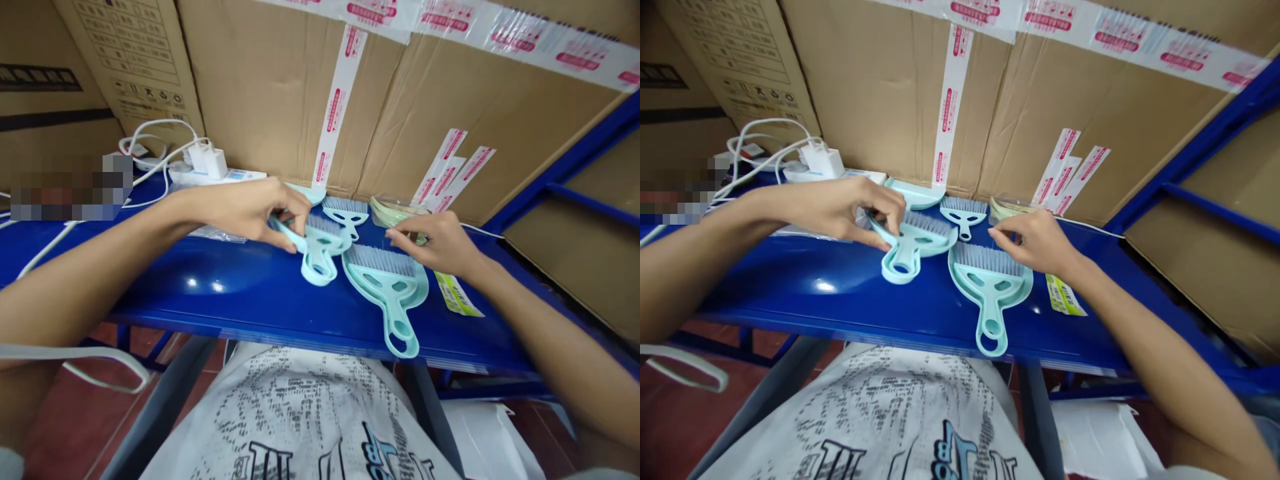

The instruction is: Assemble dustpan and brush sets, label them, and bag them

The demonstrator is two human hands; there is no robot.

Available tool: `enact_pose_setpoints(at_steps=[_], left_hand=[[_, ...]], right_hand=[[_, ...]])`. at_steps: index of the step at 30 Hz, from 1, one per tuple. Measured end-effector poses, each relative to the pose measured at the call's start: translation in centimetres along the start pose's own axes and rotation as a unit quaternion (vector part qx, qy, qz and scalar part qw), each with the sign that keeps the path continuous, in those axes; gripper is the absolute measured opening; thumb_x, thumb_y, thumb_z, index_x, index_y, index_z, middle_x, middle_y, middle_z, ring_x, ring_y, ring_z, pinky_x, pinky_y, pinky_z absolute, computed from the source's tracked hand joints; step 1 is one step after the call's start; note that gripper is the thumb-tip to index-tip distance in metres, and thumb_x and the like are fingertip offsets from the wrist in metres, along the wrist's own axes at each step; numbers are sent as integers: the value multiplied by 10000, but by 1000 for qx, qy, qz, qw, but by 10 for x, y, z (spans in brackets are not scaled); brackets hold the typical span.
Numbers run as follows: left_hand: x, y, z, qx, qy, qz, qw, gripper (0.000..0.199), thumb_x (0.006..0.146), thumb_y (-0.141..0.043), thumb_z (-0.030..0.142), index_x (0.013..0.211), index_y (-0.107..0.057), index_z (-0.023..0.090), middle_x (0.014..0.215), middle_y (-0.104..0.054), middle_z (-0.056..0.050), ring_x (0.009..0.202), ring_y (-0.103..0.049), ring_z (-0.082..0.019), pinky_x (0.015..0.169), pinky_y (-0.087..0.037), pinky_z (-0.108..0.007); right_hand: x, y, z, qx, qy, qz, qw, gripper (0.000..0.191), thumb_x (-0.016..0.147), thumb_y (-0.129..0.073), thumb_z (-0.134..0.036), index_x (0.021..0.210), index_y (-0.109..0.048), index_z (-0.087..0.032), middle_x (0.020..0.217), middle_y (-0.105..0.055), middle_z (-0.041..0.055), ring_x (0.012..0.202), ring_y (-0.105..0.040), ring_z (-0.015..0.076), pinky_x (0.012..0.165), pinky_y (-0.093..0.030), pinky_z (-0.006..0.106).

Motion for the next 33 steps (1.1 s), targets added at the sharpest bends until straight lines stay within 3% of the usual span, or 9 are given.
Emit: enact_pose_setpoints(at_steps=[3,6,10,16,26,33], left_hand=[[1,-9,-5,-23,5,-70,997,173,890,-830,409,873,-799,239,815,-715,-7,727,-622,-170,697,-454,-280],[0,-16,-12,-26,26,-135,990,185,852,-884,389,932,-823,233,851,-753,-9,756,-647,-173,698,-458,-261],[-3,-21,-17,-46,53,-210,975,129,902,-846,338,978,-848,233,879,-788,-14,768,-670,-170,691,-456,-245],[-1,-21,-16,-36,27,-187,981,147,909,-845,362,894,-836,217,811,-756,-15,717,-639,-159,651,-434,-240],[1,-19,-17,-48,36,-154,986,132,945,-806,362,983,-839,240,935,-806,-16,777,-702,-161,716,-487,-237],[4,-23,-7,-54,13,-138,989,196,919,-847,417,1010,-826,244,948,-783,-17,770,-664,-158,701,-484,-245]], right_hand=[[-18,-12,11,-1,-4,24,1000,360,1054,-587,-368,771,-756,-223,676,-760,24,574,-681,181,592,-458,323],[-25,-14,8,0,1,33,999,336,1044,-604,-360,774,-754,-227,668,-759,15,564,-673,174,587,-446,318],[-28,-14,4,29,16,32,999,317,1049,-605,-334,800,-763,-220,684,-769,12,575,-681,164,594,-454,307],[-29,-20,10,50,8,15,999,326,1040,-605,-337,775,-762,-232,671,-757,8,564,-662,162,592,-469,306],[-30,-20,11,54,1,1,999,316,1062,-592,-346,848,-775,-204,700,-779,18,579,-680,159,606,-485,303],[-30,-19,8,60,0,-2,998,319,1062,-597,-363,841,-777,-220,704,-778,21,599,-699,174,624,-505,308]])
Point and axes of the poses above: each hand's wrist, its own x-axis towards the middle knuckle, its own y-axis out of the back of the hand, z = x × y, the point moved 2 cm from there along x, towards the middle knuckle
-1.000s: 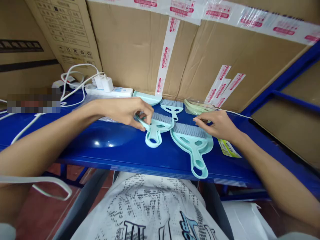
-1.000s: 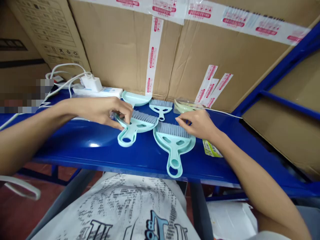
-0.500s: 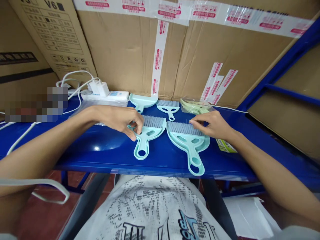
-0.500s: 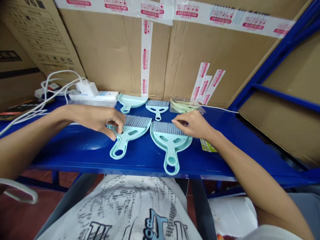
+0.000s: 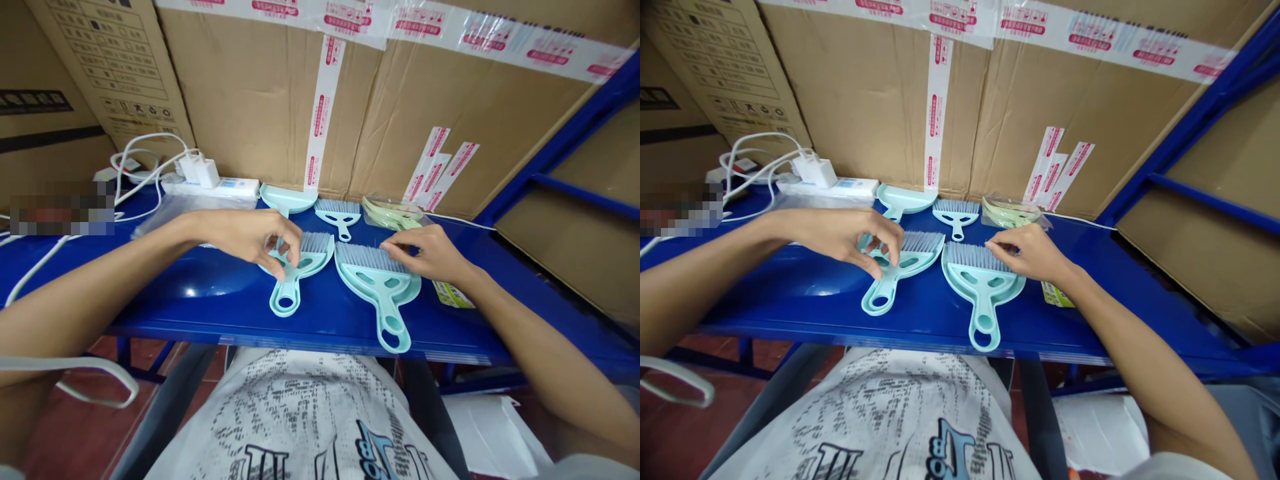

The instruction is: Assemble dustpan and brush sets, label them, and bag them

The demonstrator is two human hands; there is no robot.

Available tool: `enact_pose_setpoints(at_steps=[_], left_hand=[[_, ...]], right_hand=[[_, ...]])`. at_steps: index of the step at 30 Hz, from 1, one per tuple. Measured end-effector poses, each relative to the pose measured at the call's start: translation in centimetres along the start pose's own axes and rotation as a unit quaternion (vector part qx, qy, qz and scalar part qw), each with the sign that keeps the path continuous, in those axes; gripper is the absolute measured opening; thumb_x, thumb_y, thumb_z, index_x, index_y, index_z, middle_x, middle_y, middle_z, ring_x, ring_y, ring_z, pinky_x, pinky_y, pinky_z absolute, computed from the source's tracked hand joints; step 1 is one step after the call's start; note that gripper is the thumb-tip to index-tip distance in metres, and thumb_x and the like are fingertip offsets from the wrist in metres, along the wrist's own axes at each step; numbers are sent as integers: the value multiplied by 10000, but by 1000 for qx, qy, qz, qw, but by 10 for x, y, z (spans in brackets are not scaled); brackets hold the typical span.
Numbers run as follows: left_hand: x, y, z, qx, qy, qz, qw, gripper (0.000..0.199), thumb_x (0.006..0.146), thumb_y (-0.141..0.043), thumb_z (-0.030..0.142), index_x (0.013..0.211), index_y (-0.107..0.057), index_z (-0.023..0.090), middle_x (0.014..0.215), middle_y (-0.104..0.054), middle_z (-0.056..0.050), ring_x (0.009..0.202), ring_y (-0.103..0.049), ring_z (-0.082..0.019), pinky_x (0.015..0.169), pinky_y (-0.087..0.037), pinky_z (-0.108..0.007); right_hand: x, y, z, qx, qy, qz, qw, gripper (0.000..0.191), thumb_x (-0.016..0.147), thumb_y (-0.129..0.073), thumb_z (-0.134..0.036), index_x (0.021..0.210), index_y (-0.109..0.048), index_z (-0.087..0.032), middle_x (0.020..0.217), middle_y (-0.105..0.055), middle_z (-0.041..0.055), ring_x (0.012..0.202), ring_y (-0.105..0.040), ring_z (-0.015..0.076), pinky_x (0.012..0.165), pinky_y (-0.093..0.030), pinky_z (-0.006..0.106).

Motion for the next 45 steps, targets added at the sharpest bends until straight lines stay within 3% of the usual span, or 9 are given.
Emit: enact_pose_setpoints(at_steps=[8,19,25,27,30,32,34,39,45], left_hand=[[-1,-20,32,6,-50,-36,998,226,796,-975,342,817,-783,225,762,-704,-6,717,-646,-162,649,-456,-261],[1,-29,40,34,-61,-80,994,219,893,-885,236,714,-762,202,699,-642,-6,668,-600,-150,608,-406,-281],[2,-28,36,11,-46,-54,997,246,817,-953,234,709,-735,195,677,-615,24,621,-548,-122,588,-376,-265],[1,-26,35,6,-45,-51,998,254,805,-960,237,713,-727,198,675,-613,30,622,-540,-121,591,-376,-263],[0,-22,31,5,-36,-40,999,258,805,-967,291,793,-725,202,753,-657,24,676,-568,-130,640,-418,-255],[1,-19,28,8,-33,-23,999,247,853,-933,353,889,-738,206,864,-713,-3,786,-632,-155,729,-466,-256],[2,-16,24,22,-34,7,999,216,938,-849,399,975,-751,210,976,-754,-36,929,-675,-190,831,-489,-271],[4,-11,10,85,-5,74,994,246,1052,-673,434,1085,-772,211,1084,-771,-51,992,-699,-203,898,-482,-286],[6,-16,-7,149,44,63,986,270,1050,-636,438,1059,-784,212,1096,-766,-55,950,-712,-208,876,-478,-298]], right_hand=[[-1,-2,-1,-10,9,-7,1000,348,1073,-582,-351,815,-762,-204,717,-775,16,598,-675,153,618,-471,297],[-1,-3,-1,22,6,-13,1000,347,1075,-586,-352,830,-775,-196,709,-765,5,596,-671,146,629,-469,287],[2,-3,-10,114,2,-105,988,311,1071,-640,-450,1090,-833,-207,1046,-827,71,943,-756,206,893,-567,341],[-1,-3,-13,140,26,-160,977,434,1021,-705,-561,1302,-796,-243,1301,-776,109,1223,-702,263,1094,-534,440],[-9,-3,-17,160,49,-252,953,945,832,-849,-710,1642,-536,-336,1713,-470,130,1590,-419,354,1261,-414,560],[-14,-2,-20,158,55,-293,941,1263,686,-934,-739,1739,-338,-378,1820,-268,114,1670,-260,395,1292,-374,590],[-17,-1,-25,153,63,-302,939,1412,619,-986,-706,1766,-228,-385,1830,-236,103,1674,-247,402,1306,-367,579],[-15,2,-36,81,56,-220,971,1149,788,-962,-410,1748,-338,-308,1704,-496,104,1516,-553,343,1269,-466,480],[-19,-9,-43,-52,147,-126,980,689,878,-720,-200,1559,-619,-193,1523,-681,130,1348,-706,292,1142,-581,442]])
Point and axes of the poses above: each hand's wrist, its own x-axis towards the middle knuckle, its own y-axis out of the back of the hand, z = x × y, the point moved 2 cm from there along x, towards the middle knuckle
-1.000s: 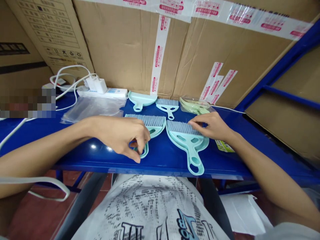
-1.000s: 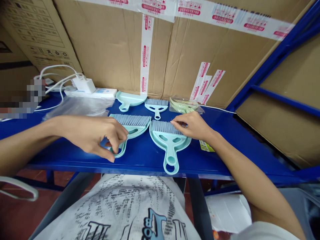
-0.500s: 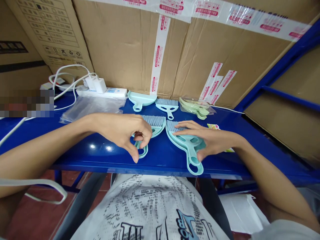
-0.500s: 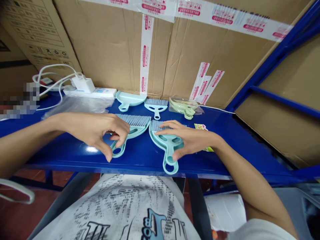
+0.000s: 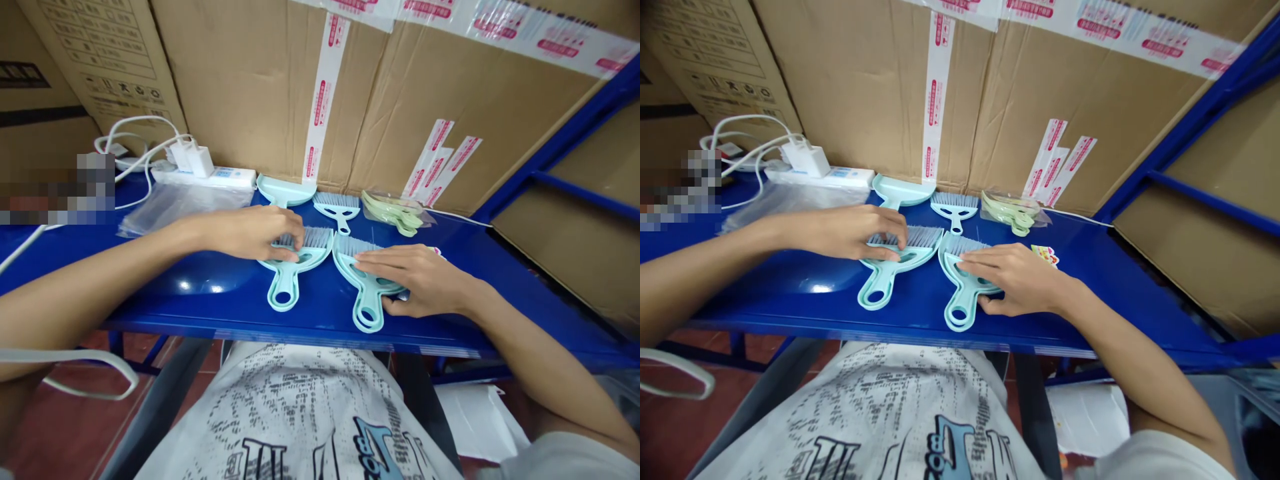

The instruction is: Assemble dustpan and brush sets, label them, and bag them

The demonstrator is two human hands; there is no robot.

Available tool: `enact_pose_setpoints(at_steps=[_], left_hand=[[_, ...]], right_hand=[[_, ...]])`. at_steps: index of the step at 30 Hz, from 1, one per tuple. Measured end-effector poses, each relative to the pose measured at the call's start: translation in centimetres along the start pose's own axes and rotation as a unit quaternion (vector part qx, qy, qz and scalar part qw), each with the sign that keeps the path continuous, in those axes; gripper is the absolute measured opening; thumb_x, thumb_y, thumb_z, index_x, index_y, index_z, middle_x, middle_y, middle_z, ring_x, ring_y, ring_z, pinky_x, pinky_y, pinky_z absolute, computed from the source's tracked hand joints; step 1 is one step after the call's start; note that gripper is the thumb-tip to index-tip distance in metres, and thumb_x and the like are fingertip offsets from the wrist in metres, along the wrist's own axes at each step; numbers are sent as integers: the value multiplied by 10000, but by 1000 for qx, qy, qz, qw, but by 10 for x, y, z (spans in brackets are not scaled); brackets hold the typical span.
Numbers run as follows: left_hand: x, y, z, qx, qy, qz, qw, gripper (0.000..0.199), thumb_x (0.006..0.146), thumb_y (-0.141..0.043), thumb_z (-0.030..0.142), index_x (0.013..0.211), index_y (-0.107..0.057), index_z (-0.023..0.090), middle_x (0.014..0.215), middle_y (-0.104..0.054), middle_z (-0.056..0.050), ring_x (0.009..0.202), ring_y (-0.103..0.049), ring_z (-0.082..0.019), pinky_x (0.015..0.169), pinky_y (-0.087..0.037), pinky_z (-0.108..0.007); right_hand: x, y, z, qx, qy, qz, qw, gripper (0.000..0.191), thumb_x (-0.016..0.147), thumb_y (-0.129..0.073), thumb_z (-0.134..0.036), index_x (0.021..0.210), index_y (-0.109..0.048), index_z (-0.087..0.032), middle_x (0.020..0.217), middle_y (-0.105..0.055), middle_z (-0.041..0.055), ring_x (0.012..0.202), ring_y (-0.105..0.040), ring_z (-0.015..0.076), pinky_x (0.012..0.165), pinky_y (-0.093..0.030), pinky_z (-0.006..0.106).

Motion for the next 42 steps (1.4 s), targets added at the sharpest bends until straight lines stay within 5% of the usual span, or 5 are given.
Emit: enact_pose_setpoints(at_steps=[8,18,22,34,42], left_hand=[[1,-2,-1,31,20,-9,999,257,1050,-626,426,1044,-773,216,1101,-760,-48,921,-701,-198,841,-462,-292],[1,-3,-4,27,10,-7,1000,254,1051,-623,422,1025,-762,211,1088,-753,-48,901,-698,-190,826,-459,-293],[1,-1,-3,25,9,-8,1000,255,1054,-620,417,1027,-763,208,1085,-752,-49,902,-697,-190,821,-462,-289],[-1,0,-9,22,12,-35,999,281,1063,-610,352,1264,-722,191,1286,-754,-84,1120,-702,-232,974,-483,-293],[-6,7,-9,2,1,-56,998,322,1040,-568,174,1319,-725,201,1340,-769,-83,1176,-723,-219,1007,-520,-290]], right_hand=[[6,-13,-4,-103,83,60,989,454,976,-674,-235,1413,-708,-117,1402,-749,185,1315,-723,299,1241,-508,521],[8,-14,-8,-66,-3,100,993,353,965,-670,-305,1280,-797,-210,1312,-798,139,1216,-774,347,1136,-606,564],[6,-14,-7,-71,16,121,990,331,982,-682,-325,1267,-797,-201,1299,-804,137,1204,-781,330,1100,-638,519],[2,-18,0,-61,70,70,993,357,1026,-671,-347,1329,-758,-180,1348,-781,155,1239,-760,319,1109,-622,528],[9,6,8,166,1,-38,985,458,929,-682,-197,1380,-718,-270,1501,-681,97,1411,-612,288,1195,-519,538]])
Point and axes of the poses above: each hand's wrist, its own x-axis towards the middle knuckle, its own y-axis out of the back of the hand, z = x × y, the point moved 2 cm from there along x, towards the middle knuckle
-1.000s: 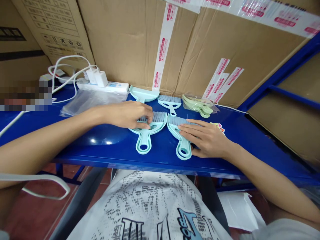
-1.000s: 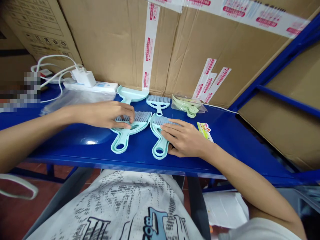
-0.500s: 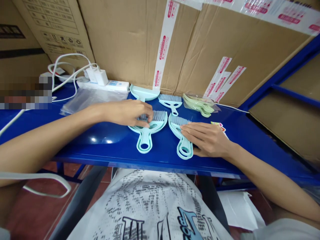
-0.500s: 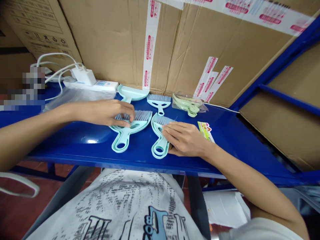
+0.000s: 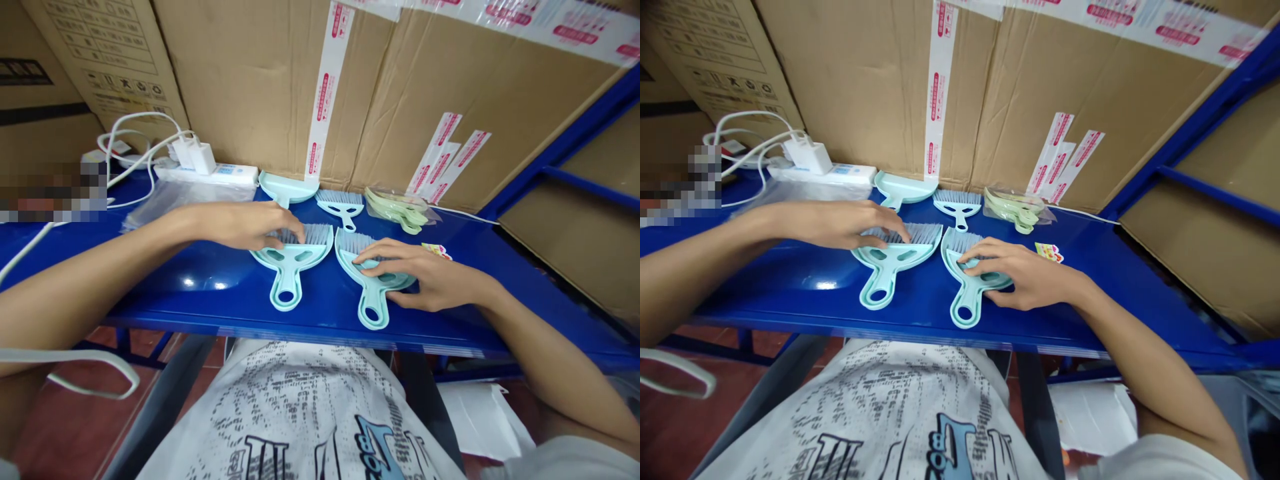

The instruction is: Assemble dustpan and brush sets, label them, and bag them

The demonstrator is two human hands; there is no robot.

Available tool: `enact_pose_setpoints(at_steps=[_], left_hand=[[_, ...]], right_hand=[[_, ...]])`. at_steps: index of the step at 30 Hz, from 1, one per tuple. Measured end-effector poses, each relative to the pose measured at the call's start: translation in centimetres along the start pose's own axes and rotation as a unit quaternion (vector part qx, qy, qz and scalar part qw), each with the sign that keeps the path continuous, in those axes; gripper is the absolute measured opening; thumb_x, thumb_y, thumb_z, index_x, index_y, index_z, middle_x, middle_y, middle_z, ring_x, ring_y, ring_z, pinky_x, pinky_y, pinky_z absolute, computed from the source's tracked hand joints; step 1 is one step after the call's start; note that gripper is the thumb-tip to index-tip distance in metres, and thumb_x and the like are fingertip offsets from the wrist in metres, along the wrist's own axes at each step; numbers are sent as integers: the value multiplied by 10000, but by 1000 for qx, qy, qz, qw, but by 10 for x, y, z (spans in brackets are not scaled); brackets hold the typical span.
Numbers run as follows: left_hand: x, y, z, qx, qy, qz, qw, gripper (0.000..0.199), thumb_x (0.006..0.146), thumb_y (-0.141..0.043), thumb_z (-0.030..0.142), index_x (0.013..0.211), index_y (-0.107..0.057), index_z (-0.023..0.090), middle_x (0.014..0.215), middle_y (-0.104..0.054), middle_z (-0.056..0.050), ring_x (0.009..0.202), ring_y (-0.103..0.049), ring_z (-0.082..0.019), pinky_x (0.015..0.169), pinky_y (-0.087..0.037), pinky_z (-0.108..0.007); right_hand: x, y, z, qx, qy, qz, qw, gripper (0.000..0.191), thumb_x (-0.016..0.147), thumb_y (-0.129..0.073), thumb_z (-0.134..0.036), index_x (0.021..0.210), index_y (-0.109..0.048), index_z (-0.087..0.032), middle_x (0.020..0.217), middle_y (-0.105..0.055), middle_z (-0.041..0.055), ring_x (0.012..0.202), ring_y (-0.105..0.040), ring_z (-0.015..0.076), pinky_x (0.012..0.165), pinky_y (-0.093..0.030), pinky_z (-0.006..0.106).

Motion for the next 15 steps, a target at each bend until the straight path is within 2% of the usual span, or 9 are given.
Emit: enact_pose_setpoints(at_steps=[4,9,12,15], left_hand=[[-1,4,-1,-20,-9,-8,1000,259,1025,-629,213,1245,-766,210,1256,-800,-69,1099,-747,-206,957,-529,-273],[1,5,2,-46,-14,-6,999,224,1015,-633,261,1167,-789,209,1170,-812,-62,1002,-755,-189,884,-537,-256],[4,5,3,-25,-8,38,999,211,997,-611,254,1087,-797,210,1116,-809,-61,969,-745,-193,882,-532,-274],[6,6,-4,90,64,125,986,205,958,-583,224,996,-784,203,1079,-796,-74,959,-723,-221,858,-516,-312]], right_hand=[[-7,12,2,65,-37,-31,997,468,920,-687,-173,1367,-741,-301,1564,-617,85,1434,-602,266,1214,-498,495],[-10,22,7,134,-30,-39,990,232,1026,-681,-301,1214,-817,-276,1518,-652,89,1357,-660,250,1133,-549,440],[-6,20,18,101,-64,32,992,224,1055,-670,-396,1151,-832,-274,1412,-718,86,1246,-709,251,1084,-559,439],[0,12,32,24,-104,134,985,271,1078,-624,-437,1132,-825,-263,1259,-777,92,1172,-717,265,1072,-537,478]])
Point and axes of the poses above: each hand's wrist, its own x-axis towards the middle knuckle, its own y-axis out of the back of the hand, z = x × y, the point moved 2 cm from there along x, towards the middle knuckle
